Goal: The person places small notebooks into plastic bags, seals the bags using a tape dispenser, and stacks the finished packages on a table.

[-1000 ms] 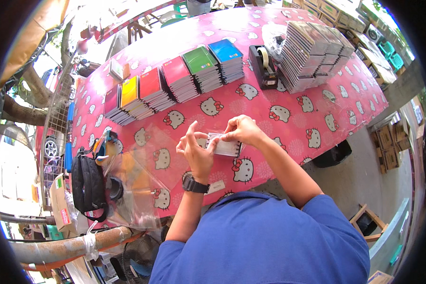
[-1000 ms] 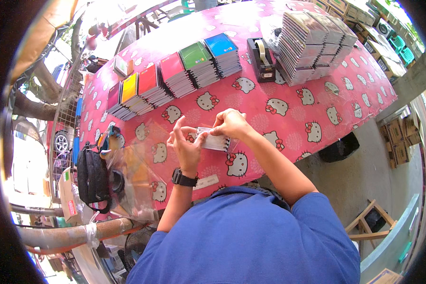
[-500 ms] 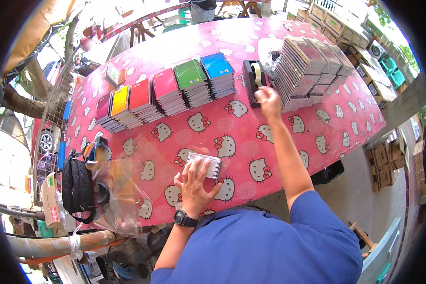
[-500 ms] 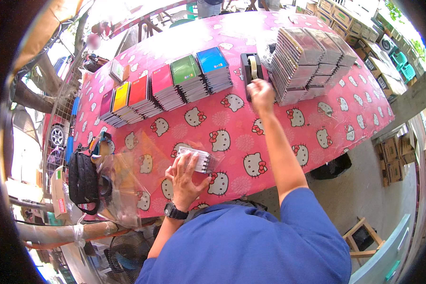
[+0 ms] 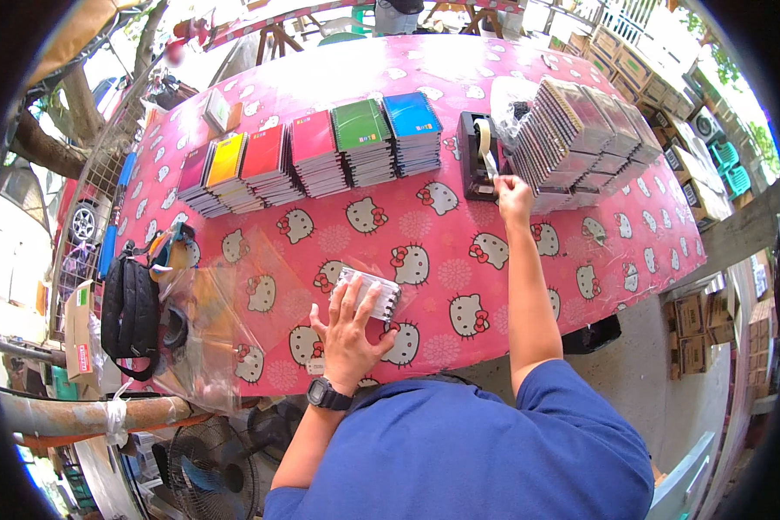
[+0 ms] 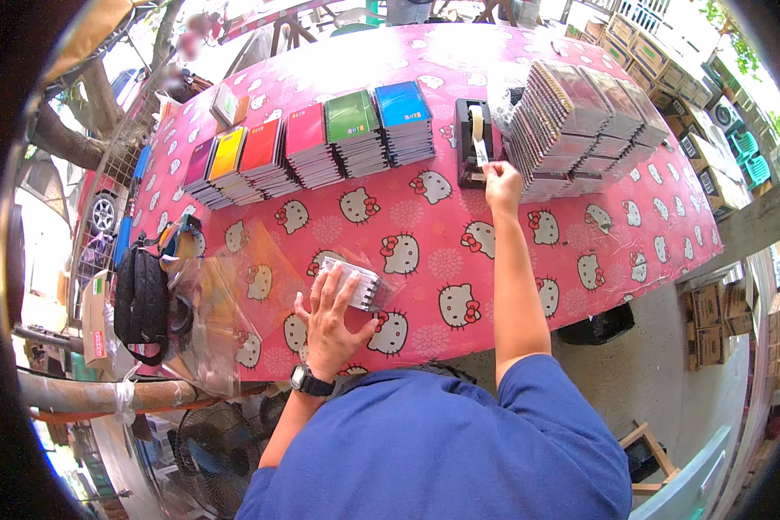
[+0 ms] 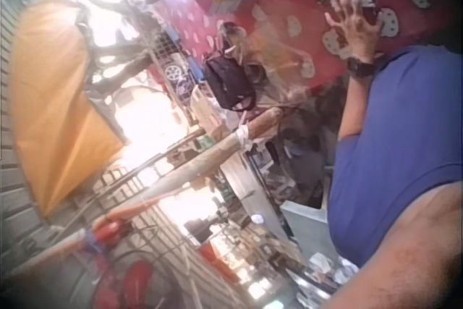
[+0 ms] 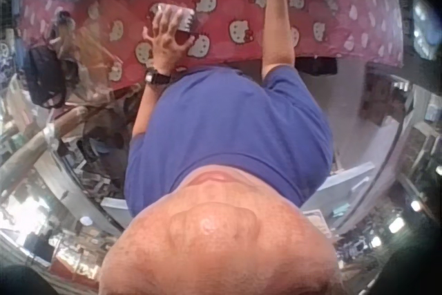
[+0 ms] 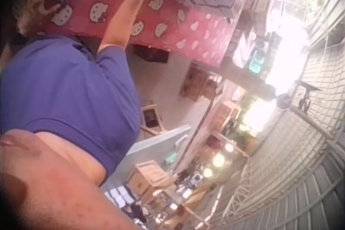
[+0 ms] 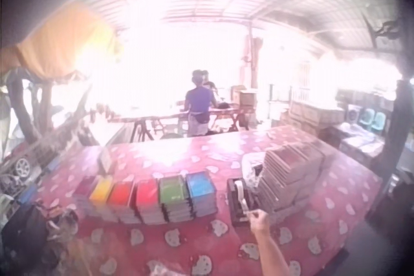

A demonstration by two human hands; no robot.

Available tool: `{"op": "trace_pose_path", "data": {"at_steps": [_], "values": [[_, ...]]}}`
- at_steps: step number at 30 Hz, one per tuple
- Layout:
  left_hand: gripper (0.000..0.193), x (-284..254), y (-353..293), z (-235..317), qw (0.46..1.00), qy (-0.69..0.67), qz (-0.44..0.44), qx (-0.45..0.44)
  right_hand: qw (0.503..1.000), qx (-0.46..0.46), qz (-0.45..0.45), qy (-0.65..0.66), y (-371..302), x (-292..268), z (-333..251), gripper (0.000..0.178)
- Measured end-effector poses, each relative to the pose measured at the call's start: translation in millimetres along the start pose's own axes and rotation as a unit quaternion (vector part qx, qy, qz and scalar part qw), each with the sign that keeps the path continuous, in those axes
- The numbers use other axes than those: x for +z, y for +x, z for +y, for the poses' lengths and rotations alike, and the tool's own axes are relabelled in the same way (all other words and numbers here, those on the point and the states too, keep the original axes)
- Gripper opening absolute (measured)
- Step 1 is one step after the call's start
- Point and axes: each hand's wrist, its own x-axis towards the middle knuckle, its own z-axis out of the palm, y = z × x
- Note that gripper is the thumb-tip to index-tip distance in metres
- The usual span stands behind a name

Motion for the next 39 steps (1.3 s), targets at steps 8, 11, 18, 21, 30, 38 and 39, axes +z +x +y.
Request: {"op": "trace_pose_path", "data": {"at_steps": [8, 11, 18, 21, 30, 38, 39], "values": [[0.078, 0, -1, -6, 1.0, -0.011, -0.006, 0.009, 0.823, 0.313, -0.415, 0.228, -34, 22, -27, 0.012], [0.075, -6, -2, -3, 1.0, -0.009, -0.016, -0.019, 0.766, 0.028, -0.615, 0.183, -75, 15, -131, 0.02], [0.076, -17, 0, -5, 0.999, -0.006, -0.033, -0.021, 0.566, -0.339, -0.731, -0.176, -131, 41, -242, 0.031], [0.083, -18, 1, -8, 0.999, 0.002, -0.049, -0.011, 0.54, -0.334, -0.678, -0.37, -134, 55, -234, 0.046], [0.089, -11, -1, -21, 0.997, -0.039, -0.049, 0.037, 0.773, -0.042, -0.633, -0.016, -145, 55, -66, 0.038], [0.094, -30, 40, -22, 0.974, 0.113, -0.086, 0.175, 0.931, -0.001, -0.365, 0.006, -179, -15, -74, 0.027], [0.093, -18, 53, -24, 0.963, 0.096, -0.123, 0.22, 0.932, 0.018, -0.361, -0.024, -184, -23, -78, 0.026]]}}
